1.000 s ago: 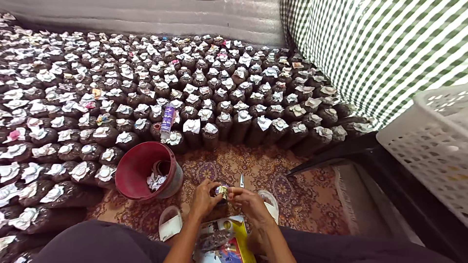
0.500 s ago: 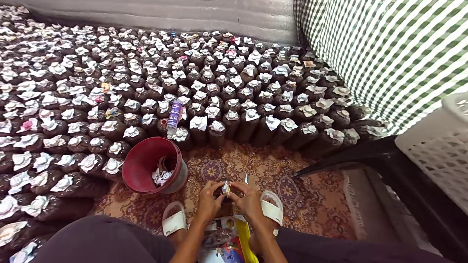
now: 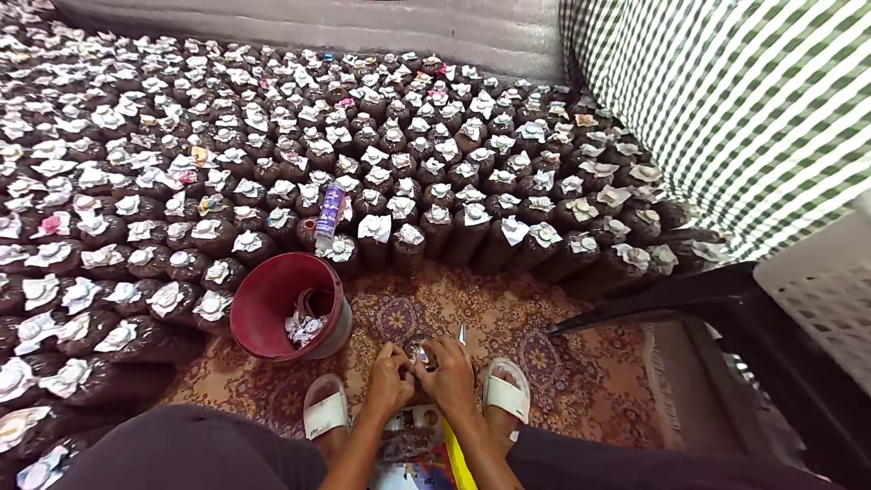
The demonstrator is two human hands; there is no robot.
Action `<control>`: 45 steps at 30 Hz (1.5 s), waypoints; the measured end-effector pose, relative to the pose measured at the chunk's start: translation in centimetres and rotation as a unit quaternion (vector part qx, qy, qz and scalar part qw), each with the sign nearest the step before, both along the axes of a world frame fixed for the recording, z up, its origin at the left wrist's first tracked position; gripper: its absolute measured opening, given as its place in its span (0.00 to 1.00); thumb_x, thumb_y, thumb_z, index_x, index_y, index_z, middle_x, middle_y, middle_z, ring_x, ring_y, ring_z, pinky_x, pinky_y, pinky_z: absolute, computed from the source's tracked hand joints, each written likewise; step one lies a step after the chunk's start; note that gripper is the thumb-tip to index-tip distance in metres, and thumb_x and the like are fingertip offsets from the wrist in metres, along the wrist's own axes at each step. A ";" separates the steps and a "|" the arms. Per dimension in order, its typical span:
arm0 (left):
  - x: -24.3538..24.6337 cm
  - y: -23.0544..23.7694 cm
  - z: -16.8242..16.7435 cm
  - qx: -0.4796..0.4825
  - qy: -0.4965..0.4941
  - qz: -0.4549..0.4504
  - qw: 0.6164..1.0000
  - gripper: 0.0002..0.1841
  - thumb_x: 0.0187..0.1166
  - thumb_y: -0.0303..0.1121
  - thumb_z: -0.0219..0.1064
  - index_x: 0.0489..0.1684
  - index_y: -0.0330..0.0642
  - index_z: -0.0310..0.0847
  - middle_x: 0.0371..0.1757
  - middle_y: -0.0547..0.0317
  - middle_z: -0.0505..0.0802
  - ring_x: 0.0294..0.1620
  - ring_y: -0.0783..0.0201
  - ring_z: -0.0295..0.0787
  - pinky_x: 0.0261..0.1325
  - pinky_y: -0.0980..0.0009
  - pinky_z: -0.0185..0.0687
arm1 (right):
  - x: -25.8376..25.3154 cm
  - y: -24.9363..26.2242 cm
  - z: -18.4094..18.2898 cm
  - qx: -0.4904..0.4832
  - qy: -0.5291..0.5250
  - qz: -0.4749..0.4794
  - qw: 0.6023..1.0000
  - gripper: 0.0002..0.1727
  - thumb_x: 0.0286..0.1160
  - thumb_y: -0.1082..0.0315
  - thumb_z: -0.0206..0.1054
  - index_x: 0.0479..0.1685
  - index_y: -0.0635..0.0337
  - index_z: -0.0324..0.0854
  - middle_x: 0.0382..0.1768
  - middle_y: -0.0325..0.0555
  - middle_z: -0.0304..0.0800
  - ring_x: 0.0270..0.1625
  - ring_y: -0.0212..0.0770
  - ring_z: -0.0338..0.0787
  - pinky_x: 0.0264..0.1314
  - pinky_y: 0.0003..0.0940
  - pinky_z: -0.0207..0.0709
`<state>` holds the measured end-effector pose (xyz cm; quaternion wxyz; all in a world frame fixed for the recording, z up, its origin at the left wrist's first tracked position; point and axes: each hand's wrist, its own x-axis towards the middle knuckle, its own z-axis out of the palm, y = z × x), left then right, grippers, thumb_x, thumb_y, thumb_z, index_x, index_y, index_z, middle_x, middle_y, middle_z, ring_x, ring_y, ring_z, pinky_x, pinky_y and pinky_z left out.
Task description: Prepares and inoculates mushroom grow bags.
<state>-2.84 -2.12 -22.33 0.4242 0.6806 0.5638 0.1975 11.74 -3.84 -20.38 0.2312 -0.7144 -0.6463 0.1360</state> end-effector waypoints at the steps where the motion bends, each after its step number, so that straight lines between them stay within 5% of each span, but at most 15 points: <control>1: 0.0 0.0 0.0 -0.008 -0.007 0.001 1.000 0.07 0.66 0.30 0.69 0.33 0.39 0.92 0.55 0.50 0.89 0.56 0.63 0.87 0.61 0.68 0.84 | 0.0 0.3 -0.2 0.004 -0.003 -0.006 1.000 0.19 0.56 0.56 0.77 0.44 0.58 0.94 0.48 0.48 0.94 0.56 0.51 0.92 0.73 0.59 0.76; 5: -0.4 0.5 -0.1 -0.074 -0.060 0.065 0.993 0.08 0.69 0.29 0.67 0.38 0.41 0.91 0.48 0.54 0.91 0.52 0.63 0.88 0.58 0.63 0.84 | -0.3 0.1 -1.5 0.035 -0.014 -0.036 0.999 0.21 0.53 0.54 0.74 0.42 0.60 0.90 0.48 0.53 0.90 0.55 0.58 0.89 0.59 0.60 0.79; 8: -0.6 0.8 -0.6 -0.173 -0.102 0.146 0.969 0.09 0.75 0.27 0.66 0.47 0.41 0.89 0.49 0.54 0.93 0.48 0.60 0.91 0.53 0.58 0.88 | -0.2 -0.8 -1.7 0.043 -0.037 -0.057 0.997 0.22 0.55 0.50 0.72 0.46 0.52 0.91 0.52 0.52 0.89 0.58 0.58 0.88 0.62 0.62 0.77; 13: 0.4 1.1 -1.0 -0.220 -0.125 0.172 0.952 0.10 0.75 0.28 0.67 0.50 0.37 0.86 0.49 0.47 0.91 0.47 0.54 0.91 0.50 0.54 0.89 | -0.1 -0.6 -1.5 -0.006 -0.065 -0.057 0.996 0.25 0.54 0.49 0.70 0.47 0.56 0.89 0.56 0.54 0.88 0.62 0.58 0.87 0.68 0.64 0.73; 17: 1.3 1.3 -0.8 -0.227 -0.148 0.185 0.945 0.10 0.76 0.28 0.67 0.51 0.37 0.85 0.49 0.48 0.91 0.48 0.56 0.90 0.50 0.56 0.88 | 0.7 -0.5 -2.6 0.030 -0.042 -0.061 0.997 0.25 0.56 0.51 0.69 0.52 0.53 0.90 0.58 0.53 0.88 0.61 0.57 0.87 0.60 0.61 0.77; 20: 1.9 1.4 0.0 -0.318 -0.193 0.280 0.885 0.20 0.87 0.39 0.62 0.69 0.34 0.76 0.61 0.36 0.86 0.57 0.44 0.89 0.51 0.48 0.89 | 1.8 -0.9 -2.5 -0.025 0.091 -0.050 0.994 0.33 0.58 0.47 0.76 0.66 0.53 0.86 0.67 0.51 0.84 0.70 0.52 0.83 0.69 0.51 0.81; 23: 1.3 1.4 -0.8 -0.449 -0.232 0.333 0.796 0.33 0.89 0.57 0.54 0.83 0.39 0.66 0.70 0.32 0.81 0.63 0.37 0.83 0.58 0.37 0.81 | 1.7 -2.2 -1.4 -0.078 0.194 -0.005 0.978 0.34 0.54 0.46 0.80 0.64 0.51 0.89 0.72 0.50 0.82 0.76 0.51 0.78 0.77 0.51 0.76; 26: 0.6 0.5 -2.1 -0.545 -0.301 0.303 0.721 0.31 0.84 0.64 0.54 0.62 0.43 0.78 0.47 0.46 0.91 0.44 0.51 0.90 0.45 0.48 0.87 | 1.2 -3.7 0.3 -0.148 0.286 0.001 0.947 0.22 0.61 0.52 0.79 0.55 0.52 0.92 0.64 0.47 0.86 0.69 0.44 0.83 0.72 0.46 0.79; 29: 0.6 0.1 -2.7 -0.548 -0.300 0.257 0.737 0.21 0.85 0.55 0.57 0.49 0.45 0.81 0.34 0.54 0.90 0.33 0.58 0.89 0.37 0.55 0.88 | 1.9 -3.7 3.4 -0.243 0.309 -0.024 0.919 0.19 0.70 0.59 0.74 0.59 0.55 0.89 0.62 0.52 0.87 0.64 0.46 0.87 0.70 0.48 0.81; 33: 2.0 1.2 2.8 -0.419 -0.347 0.202 0.814 0.15 0.89 0.45 0.53 0.46 0.45 0.82 0.29 0.59 0.92 0.28 0.65 0.91 0.32 0.63 0.90 | 3.7 -3.6 11.9 -0.193 0.372 -0.091 0.903 0.28 0.78 0.61 0.70 0.76 0.60 0.77 0.72 0.57 0.82 0.70 0.50 0.85 0.74 0.49 0.78; 37: 0.5 3.5 12.7 -0.243 -0.503 0.035 0.829 0.09 0.84 0.44 0.61 0.45 0.60 0.88 0.39 0.73 0.97 0.41 0.77 0.94 0.46 0.73 0.92 | 4.8 -4.4 20.9 -0.047 0.461 -0.099 0.881 0.50 0.73 0.51 0.74 0.93 0.60 0.52 0.85 0.60 0.67 0.80 0.50 0.79 0.75 0.48 0.79; 39: 1.0 3.9 18.7 -0.186 -0.492 -0.058 0.849 0.15 0.78 0.56 0.69 0.55 0.65 0.87 0.47 0.77 0.97 0.50 0.79 0.93 0.56 0.74 0.90 | 5.2 -4.5 24.0 -0.012 0.531 -0.073 0.844 0.60 0.69 0.52 0.79 0.96 0.60 0.40 0.83 0.62 0.70 0.76 0.48 0.83 0.74 0.45 0.82; 40: 1.7 3.6 21.7 -0.169 -0.479 -0.108 0.855 0.26 0.77 0.63 0.66 0.68 0.63 0.79 0.55 0.76 0.95 0.57 0.76 0.91 0.63 0.70 0.88 | 5.4 -4.4 25.3 -0.007 0.562 -0.064 0.825 0.63 0.66 0.54 0.81 0.96 0.59 0.36 0.80 0.61 0.72 0.73 0.46 0.85 0.73 0.43 0.83; 43: 3.7 3.2 26.3 -0.074 -0.412 -0.246 0.874 0.56 0.74 0.75 0.55 0.97 0.50 0.35 0.86 0.65 0.74 0.83 0.67 0.73 0.82 0.59 0.74 | 6.7 -4.6 28.1 0.002 0.673 -0.070 0.736 0.57 0.61 0.58 0.82 0.93 0.50 0.47 0.62 0.51 0.87 0.58 0.40 0.92 0.63 0.40 0.87; 45: 3.7 3.7 27.0 -0.012 -0.361 -0.294 0.885 0.54 0.78 0.72 0.55 0.98 0.49 0.34 0.92 0.58 0.65 0.87 0.59 0.68 0.83 0.57 0.74 | 9.0 -5.2 28.1 0.000 0.759 -0.054 0.649 0.38 0.62 0.49 0.80 0.75 0.48 0.72 0.47 0.44 0.93 0.47 0.37 0.94 0.51 0.36 0.90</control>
